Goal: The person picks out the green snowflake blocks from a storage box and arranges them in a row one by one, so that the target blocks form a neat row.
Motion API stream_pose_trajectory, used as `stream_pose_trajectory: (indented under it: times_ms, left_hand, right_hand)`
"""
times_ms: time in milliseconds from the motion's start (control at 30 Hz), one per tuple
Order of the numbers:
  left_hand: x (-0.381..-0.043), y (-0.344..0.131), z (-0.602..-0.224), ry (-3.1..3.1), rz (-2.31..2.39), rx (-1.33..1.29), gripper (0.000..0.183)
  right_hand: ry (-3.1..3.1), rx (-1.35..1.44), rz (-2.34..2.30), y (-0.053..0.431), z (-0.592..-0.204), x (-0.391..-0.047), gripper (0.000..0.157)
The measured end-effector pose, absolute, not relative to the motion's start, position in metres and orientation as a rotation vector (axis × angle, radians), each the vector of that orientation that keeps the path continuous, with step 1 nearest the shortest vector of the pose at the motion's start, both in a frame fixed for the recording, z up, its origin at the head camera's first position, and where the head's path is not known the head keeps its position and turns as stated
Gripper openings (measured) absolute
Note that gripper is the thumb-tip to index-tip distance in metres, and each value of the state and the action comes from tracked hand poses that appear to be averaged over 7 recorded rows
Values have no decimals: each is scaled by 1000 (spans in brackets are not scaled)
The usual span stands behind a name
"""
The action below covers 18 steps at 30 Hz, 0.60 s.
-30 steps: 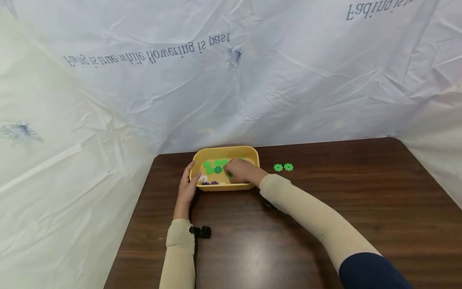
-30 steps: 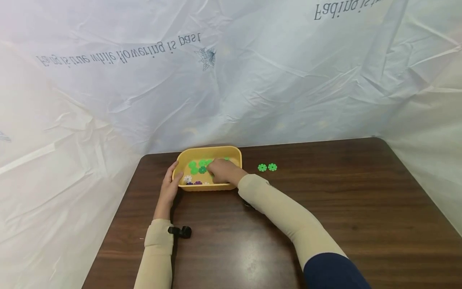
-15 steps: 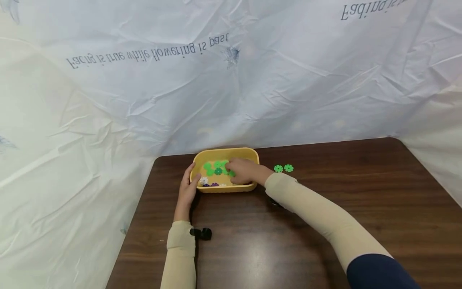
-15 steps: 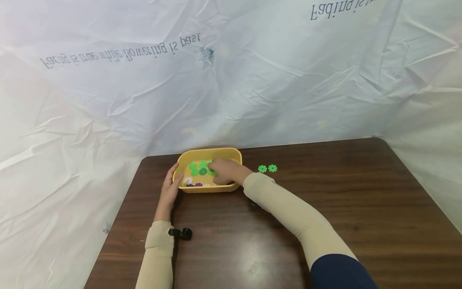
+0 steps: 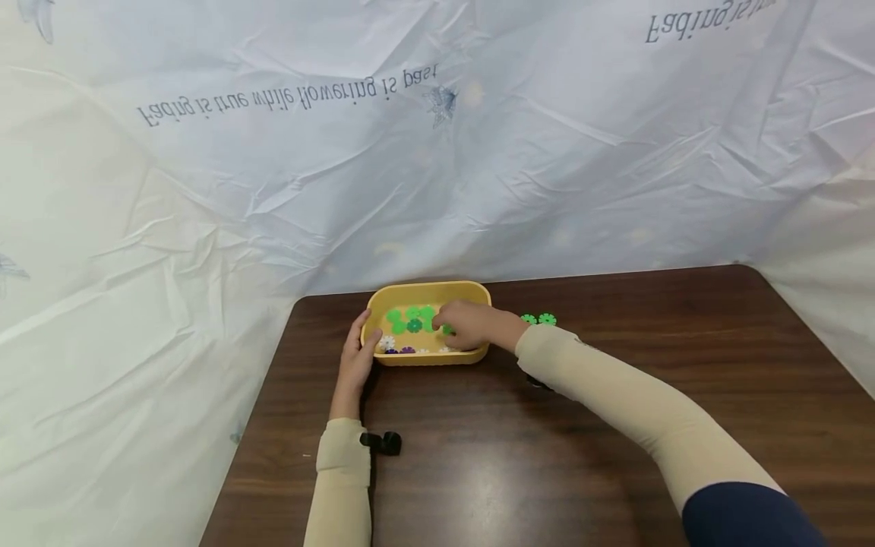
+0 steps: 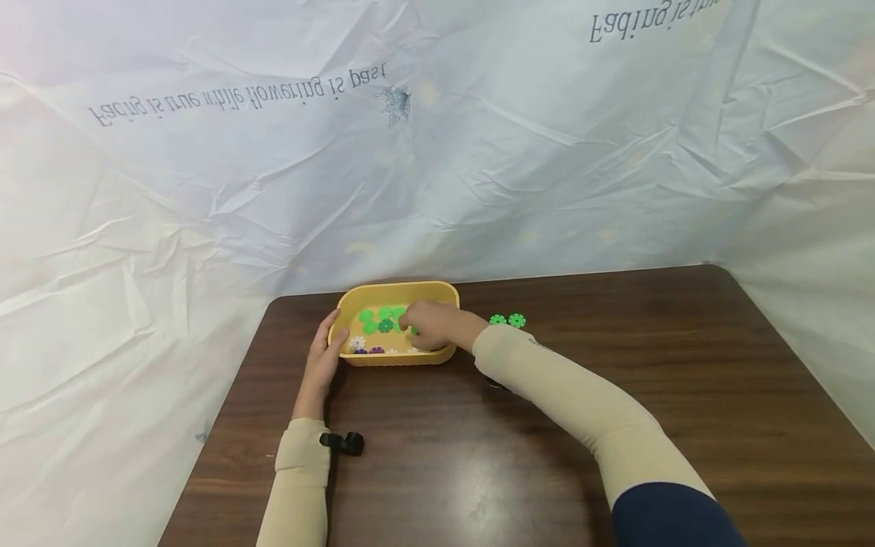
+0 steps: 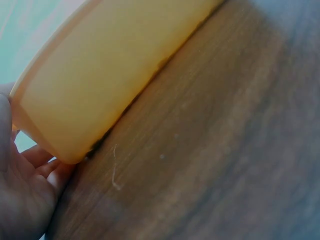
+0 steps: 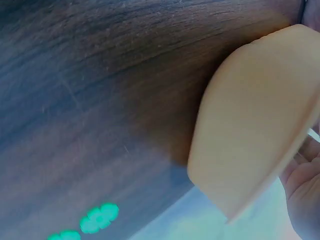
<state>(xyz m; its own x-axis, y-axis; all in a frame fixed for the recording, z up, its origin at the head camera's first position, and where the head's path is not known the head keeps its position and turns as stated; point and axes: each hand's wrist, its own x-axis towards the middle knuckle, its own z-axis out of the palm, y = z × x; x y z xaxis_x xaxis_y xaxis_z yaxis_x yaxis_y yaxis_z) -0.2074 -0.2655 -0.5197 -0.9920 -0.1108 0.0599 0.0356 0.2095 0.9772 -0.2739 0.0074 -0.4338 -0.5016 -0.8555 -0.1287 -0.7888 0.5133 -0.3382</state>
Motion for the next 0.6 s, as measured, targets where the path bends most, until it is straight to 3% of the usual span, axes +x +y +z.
stream_pose_trajectory:
  times_ms: [333,600]
  left_hand:
    - [-212,-267,-518,-2363,-1911,50,61]
    - [-200,-259,-490,-2420,-1933,102,60]
  right_hand:
    - [2513,-1401,-308,27,-418,-278,16]
    - [2514,-1369,-326,47,-409,-278,34]
